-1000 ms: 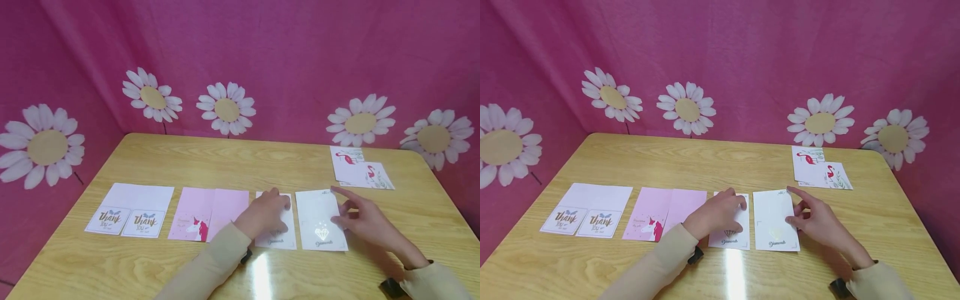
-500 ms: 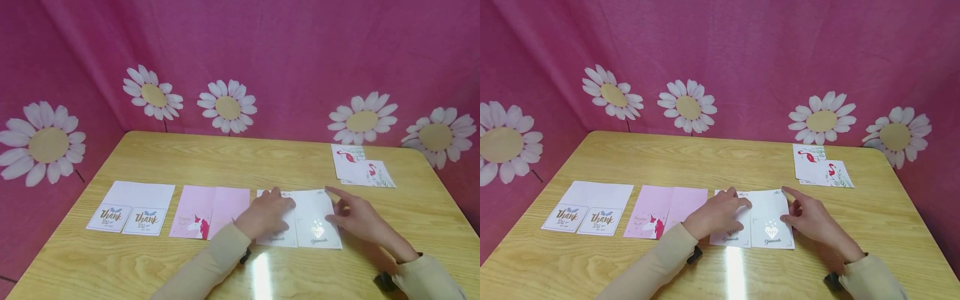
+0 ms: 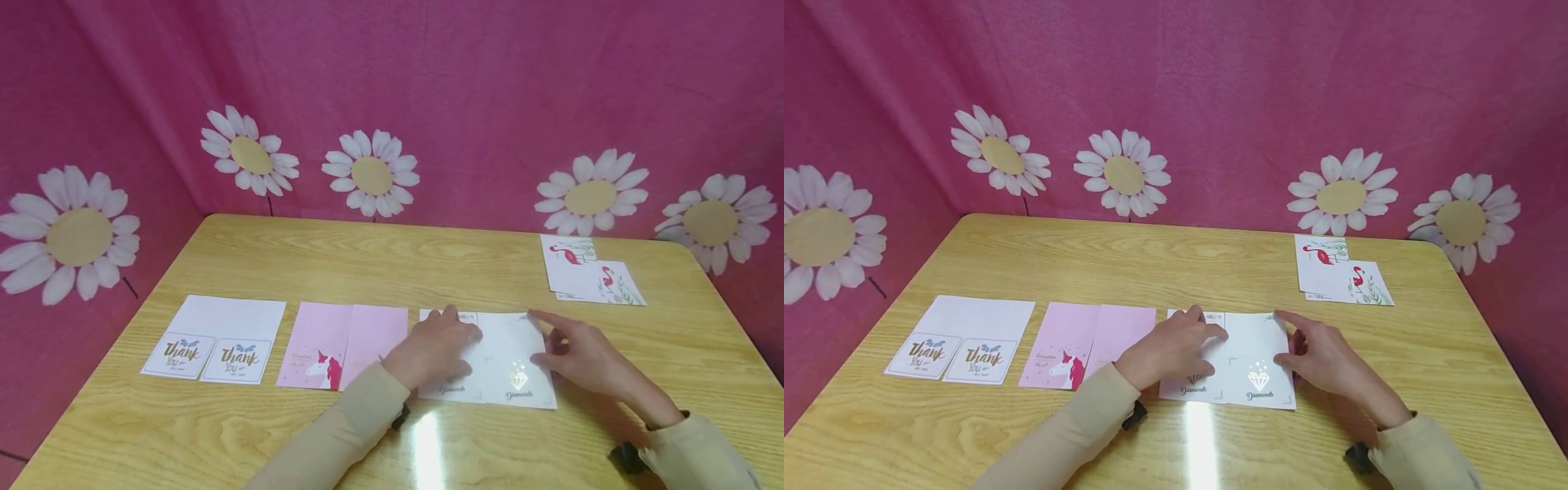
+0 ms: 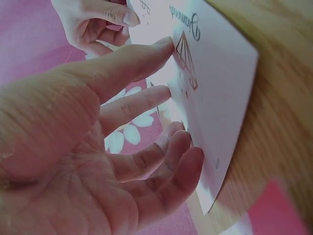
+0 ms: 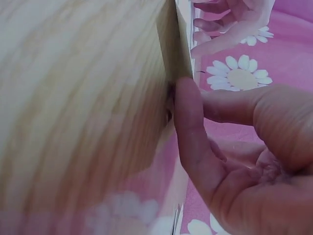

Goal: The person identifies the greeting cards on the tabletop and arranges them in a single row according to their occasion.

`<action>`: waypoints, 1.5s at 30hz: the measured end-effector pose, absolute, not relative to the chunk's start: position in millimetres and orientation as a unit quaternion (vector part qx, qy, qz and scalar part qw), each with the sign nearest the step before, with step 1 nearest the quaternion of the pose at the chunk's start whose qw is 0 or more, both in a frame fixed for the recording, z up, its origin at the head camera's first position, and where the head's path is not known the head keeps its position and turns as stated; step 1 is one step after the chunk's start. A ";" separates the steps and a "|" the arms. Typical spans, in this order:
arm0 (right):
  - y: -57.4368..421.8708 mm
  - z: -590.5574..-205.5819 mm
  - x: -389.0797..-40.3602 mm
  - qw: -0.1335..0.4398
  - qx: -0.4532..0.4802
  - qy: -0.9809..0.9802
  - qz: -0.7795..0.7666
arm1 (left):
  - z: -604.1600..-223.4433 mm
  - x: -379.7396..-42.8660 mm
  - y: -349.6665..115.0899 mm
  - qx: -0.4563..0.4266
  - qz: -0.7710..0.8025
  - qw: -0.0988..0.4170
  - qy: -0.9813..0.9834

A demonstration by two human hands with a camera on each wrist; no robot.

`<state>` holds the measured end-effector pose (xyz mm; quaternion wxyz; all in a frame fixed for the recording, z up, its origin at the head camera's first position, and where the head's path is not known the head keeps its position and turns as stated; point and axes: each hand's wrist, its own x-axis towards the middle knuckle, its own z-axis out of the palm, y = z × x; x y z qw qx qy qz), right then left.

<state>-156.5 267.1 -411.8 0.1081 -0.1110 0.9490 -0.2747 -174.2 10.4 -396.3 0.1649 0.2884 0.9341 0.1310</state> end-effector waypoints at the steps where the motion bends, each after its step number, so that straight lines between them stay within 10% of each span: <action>1: 267.1 -411.5 -156.7 0.110 -0.112 0.950 -0.271 | -396.1 -174.3 10.8 0.288 0.129 0.165 0.934; 45: 285.8 -411.4 -164.8 0.116 -0.128 0.937 -0.303 | -383.5 -184.2 23.9 0.269 0.135 0.155 0.941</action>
